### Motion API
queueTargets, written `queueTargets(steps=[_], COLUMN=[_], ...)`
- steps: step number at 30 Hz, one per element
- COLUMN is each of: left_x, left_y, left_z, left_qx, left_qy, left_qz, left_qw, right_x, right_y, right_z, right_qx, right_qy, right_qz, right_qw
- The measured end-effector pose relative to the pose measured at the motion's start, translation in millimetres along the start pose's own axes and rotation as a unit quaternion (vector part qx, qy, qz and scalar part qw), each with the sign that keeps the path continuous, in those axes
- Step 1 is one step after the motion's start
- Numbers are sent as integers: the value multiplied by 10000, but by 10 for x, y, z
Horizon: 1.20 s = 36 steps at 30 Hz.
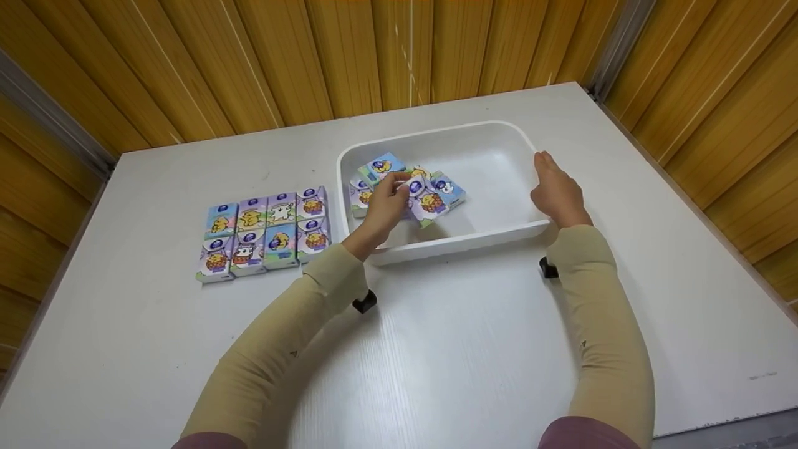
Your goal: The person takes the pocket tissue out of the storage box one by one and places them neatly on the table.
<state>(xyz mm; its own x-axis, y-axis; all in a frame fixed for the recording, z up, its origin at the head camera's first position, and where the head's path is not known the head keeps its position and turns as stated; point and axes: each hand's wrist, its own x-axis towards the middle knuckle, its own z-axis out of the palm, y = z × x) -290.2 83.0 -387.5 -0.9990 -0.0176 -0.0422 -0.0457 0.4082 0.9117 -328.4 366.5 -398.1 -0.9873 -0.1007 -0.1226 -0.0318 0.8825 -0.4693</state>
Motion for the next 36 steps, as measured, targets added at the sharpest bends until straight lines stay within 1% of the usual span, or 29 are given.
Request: queueTargets(steps=[3, 6, 9, 11, 13, 16, 18, 22, 28, 31, 33, 36], left_x=[-4, -24, -64, -97, -134, -189, -224, -287, -392, -449, -483, -534], left_y=[14, 37, 71, 94, 101, 79, 51, -6, -116, -199, -267, -383], left_z=[-105, -217, -344, -434, -521, -641, -717, -882, -1153, -1263, -1313, -1360], left_qx=[-69, -207, -296, -322, -382, -539, -688, -847, -999, -1169, -1138, -860], left_qy=[172, 166, 39, -68, -215, -497, -681, -895, -1075, -1180, -1230, -1268], left_qz=[109, 191, 344, 510, 686, 816, 782, 553, 389, 229, 221, 269], left_qw=[9998, 9995, 9990, 9982, 9967, 9940, 9922, 9908, 9884, 9858, 9856, 9878], right_x=[-7, -9, -5, -2, -1, -1, -4, -5, -5, -11, -14, -17], right_y=[-3, -7, -14, -21, -23, -18, -9, 5, 2, -7, -12, -21], right_z=[0, 5, 9, 8, 6, 3, 2, -4, -12, -15, -16, -13], right_qx=[-12, -9, 37, 54, 80, 50, -2, -148, -146, -143, -135, -138], right_qy=[28, 40, 21, 29, 20, -22, -61, -58, -40, -4, 14, 30], right_qz=[0, 8, 59, 88, 116, 80, -2, -214, -183, -165, -146, -127], right_qw=[10000, 10000, 10000, 9999, 9999, 10000, 10000, 9996, 9997, 9998, 9998, 9998])
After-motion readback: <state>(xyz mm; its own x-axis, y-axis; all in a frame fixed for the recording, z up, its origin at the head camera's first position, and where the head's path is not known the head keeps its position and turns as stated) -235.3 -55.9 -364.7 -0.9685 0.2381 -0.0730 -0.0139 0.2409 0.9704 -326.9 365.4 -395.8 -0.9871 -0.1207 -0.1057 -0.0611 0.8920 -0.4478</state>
